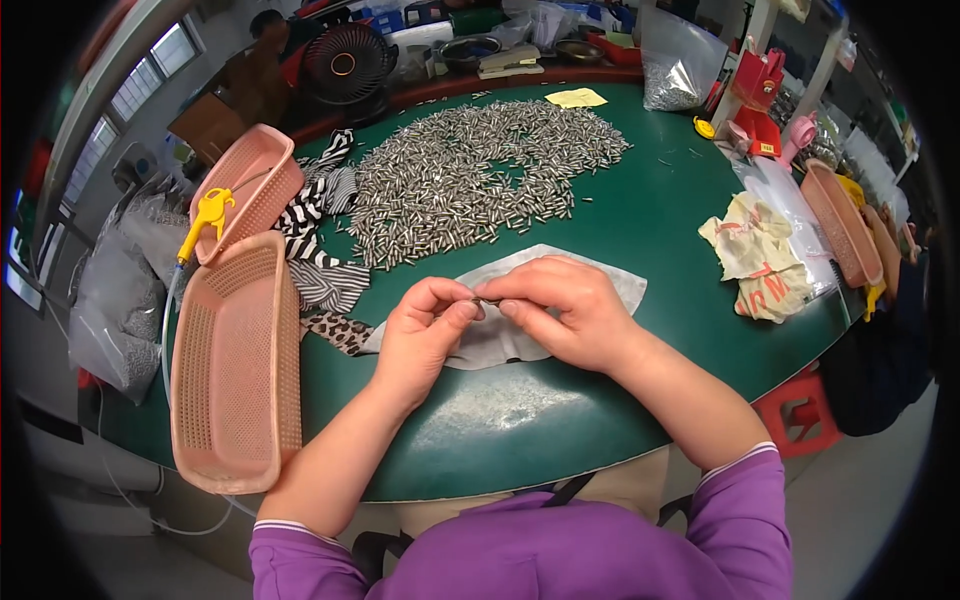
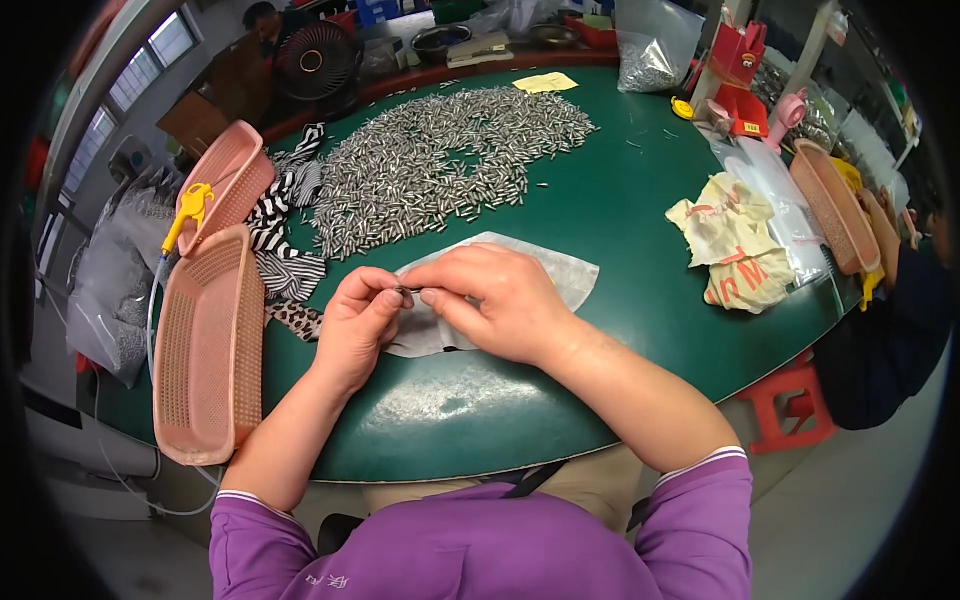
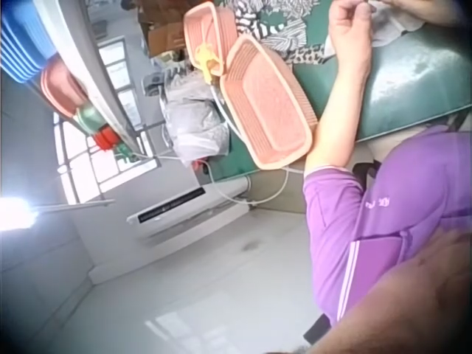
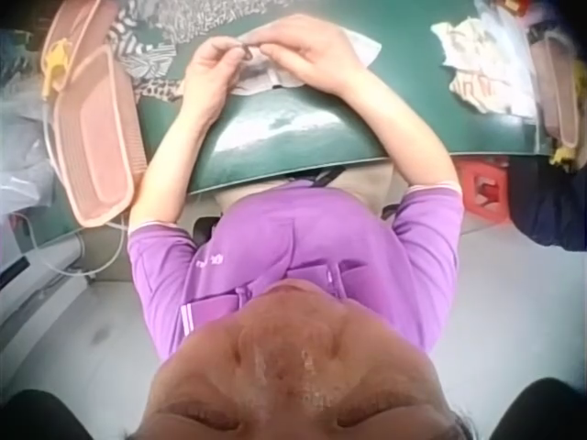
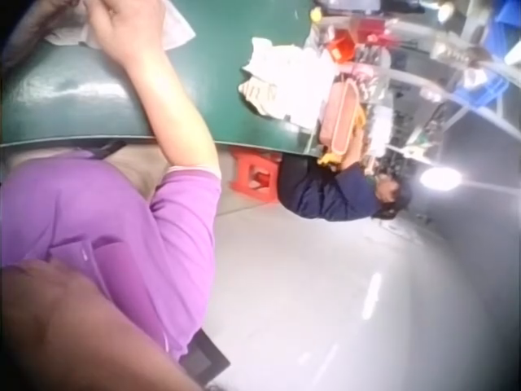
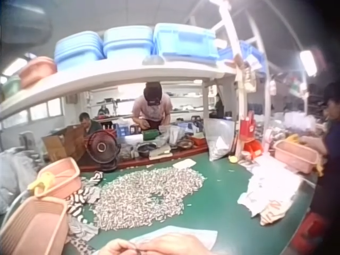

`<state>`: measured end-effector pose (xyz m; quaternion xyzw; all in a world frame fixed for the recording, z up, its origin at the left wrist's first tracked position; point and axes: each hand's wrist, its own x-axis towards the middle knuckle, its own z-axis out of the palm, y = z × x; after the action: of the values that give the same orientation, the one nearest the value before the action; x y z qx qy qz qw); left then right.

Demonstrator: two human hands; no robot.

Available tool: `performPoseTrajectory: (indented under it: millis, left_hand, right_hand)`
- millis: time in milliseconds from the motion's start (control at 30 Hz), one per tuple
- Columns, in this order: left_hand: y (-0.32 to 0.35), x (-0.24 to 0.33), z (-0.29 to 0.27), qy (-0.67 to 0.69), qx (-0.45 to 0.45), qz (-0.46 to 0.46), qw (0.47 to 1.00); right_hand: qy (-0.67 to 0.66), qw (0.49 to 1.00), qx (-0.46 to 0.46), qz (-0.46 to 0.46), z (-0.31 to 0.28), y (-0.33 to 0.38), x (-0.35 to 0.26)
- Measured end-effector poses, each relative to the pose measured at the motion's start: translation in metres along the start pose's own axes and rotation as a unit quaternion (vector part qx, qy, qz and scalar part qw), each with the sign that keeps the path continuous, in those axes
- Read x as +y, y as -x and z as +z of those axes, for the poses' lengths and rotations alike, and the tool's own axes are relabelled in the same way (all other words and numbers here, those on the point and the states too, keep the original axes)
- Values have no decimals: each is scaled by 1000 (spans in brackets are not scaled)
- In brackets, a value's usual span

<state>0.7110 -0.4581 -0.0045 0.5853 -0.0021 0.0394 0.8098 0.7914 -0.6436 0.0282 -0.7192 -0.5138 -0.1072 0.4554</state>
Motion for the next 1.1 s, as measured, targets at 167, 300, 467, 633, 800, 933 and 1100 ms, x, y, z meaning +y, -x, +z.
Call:
performPoseTrajectory:
  millis: [167,300,467,633,800,933,1100]
  left_hand:
    - [2,2,0,25,-4,-9,1000]
    - [2,-1,1,-2,11,6,1000]
    - [3,3,0,1,-4,1,1000]
    - [1,7,-1,-31,-8,11,999]
    - [0,6,-4,5,-4,20,1000]
    - [1,7,-3,1,5,26,1000]
    - [3,6,-4,1,7,26,1000]
  right_hand:
    - [-38,999,-4,0,0,0,-1]
    - [-34,999,3,15,3,1,-1]
    - [24,999,23,-17,5,1,-2]
    - [172,982,31,-74,-6,-3,-11]
    - [41,998,50,-27,0,-1,-5]
    - [-18,999,37,-5,2,1,-10]
    - [-20,999,25,7,4,1,-9]
